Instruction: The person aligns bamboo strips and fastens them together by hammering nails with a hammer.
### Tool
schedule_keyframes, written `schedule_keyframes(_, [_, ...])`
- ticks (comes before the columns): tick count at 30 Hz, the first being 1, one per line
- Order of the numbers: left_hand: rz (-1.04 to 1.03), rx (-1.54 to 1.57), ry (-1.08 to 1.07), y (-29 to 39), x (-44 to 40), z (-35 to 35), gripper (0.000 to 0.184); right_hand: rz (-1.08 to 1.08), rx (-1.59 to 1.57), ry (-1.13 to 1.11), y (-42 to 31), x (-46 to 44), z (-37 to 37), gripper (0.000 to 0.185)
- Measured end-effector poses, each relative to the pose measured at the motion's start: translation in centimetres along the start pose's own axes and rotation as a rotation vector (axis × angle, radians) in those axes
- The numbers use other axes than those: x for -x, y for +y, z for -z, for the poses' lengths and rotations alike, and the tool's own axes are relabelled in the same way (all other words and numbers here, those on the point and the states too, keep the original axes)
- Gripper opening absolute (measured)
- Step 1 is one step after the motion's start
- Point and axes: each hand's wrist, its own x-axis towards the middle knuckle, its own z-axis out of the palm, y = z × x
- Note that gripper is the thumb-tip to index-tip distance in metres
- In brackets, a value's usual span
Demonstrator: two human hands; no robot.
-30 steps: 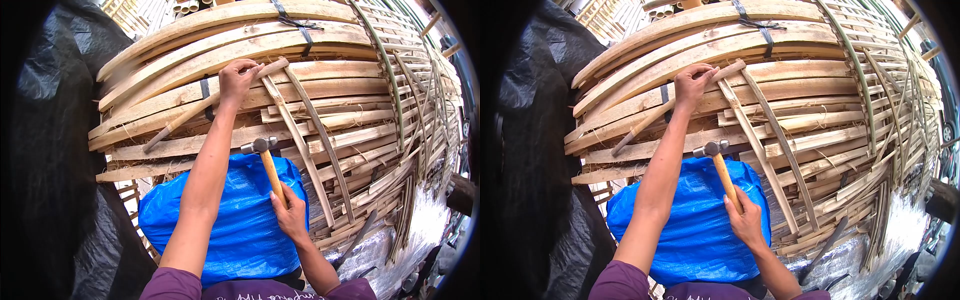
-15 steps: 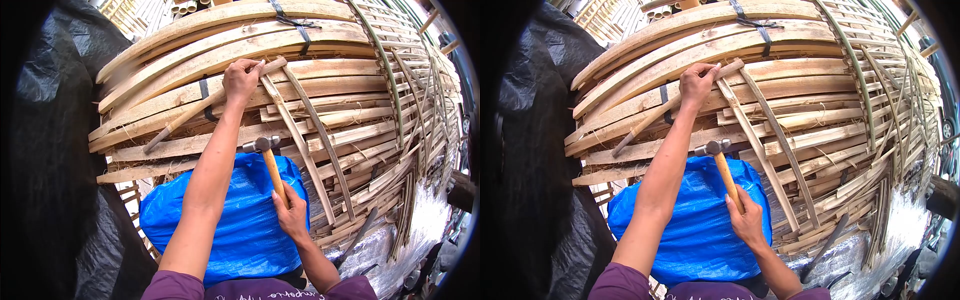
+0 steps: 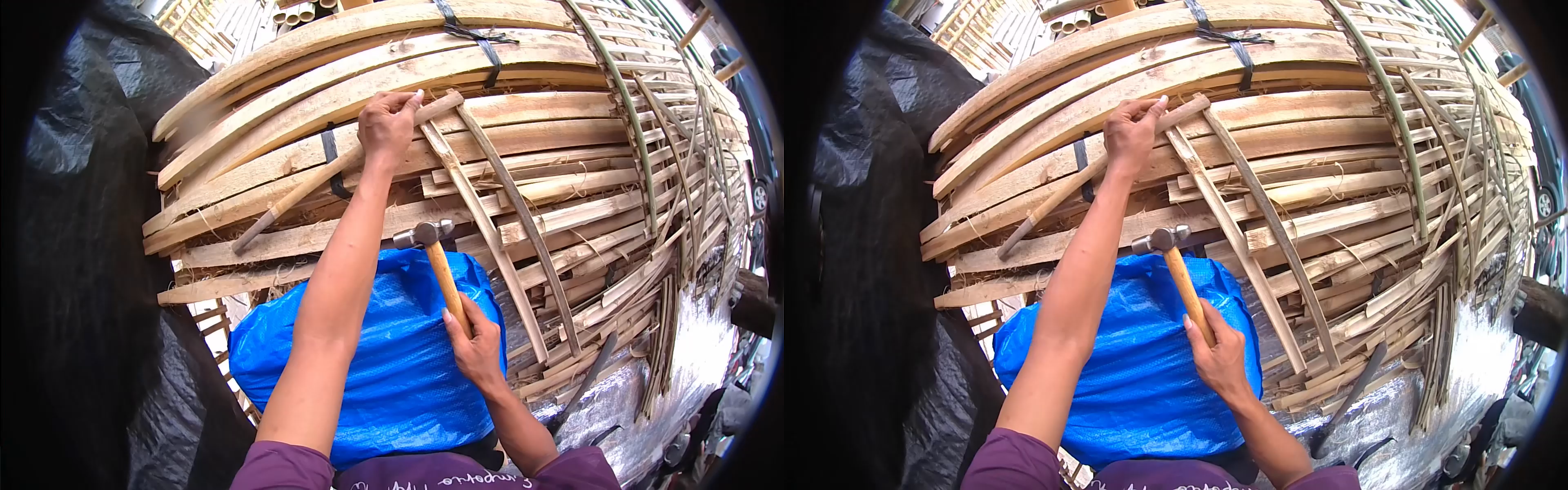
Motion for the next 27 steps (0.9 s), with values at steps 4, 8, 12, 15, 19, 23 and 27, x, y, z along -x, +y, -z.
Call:
schedule_keyframes(4, [0.073,0.272,-0.037,-0.4,-0.7,0.6,0.023,-0.003,-0.011,-0.010,0.1,-0.1,-0.1,0.034])
schedule_keyframes(8, [0.066,0.275,-0.105,-0.5,-0.8,0.9,0.024,-0.018,0.011,-0.021,-0.3,-0.1,0.0,0.033])
schedule_keyframes(12, [0.120,0.268,-0.157,-0.9,-0.8,0.6,0.021,-0.018,0.004,-0.023,-0.5,-0.1,0.0,0.033])
schedule_keyframes(15, [0.075,0.316,-0.155,-1.2,-0.7,0.6,0.020,-0.035,0.009,-0.031,-0.5,-0.2,0.0,0.032])
schedule_keyframes(19, [-0.023,0.341,-0.140,-1.0,-0.5,0.9,0.029,-0.007,0.014,-0.023,-0.1,-0.2,-0.1,0.033])
schedule_keyframes(23, [0.065,0.299,-0.176,-0.6,-0.4,1.0,0.033,-0.009,0.020,-0.024,0.2,-0.2,-0.3,0.033])
schedule_keyframes(27, [0.021,0.311,-0.180,-1.0,-0.4,0.7,0.031,-0.002,0.016,-0.019,0.0,-0.2,-0.2,0.034])
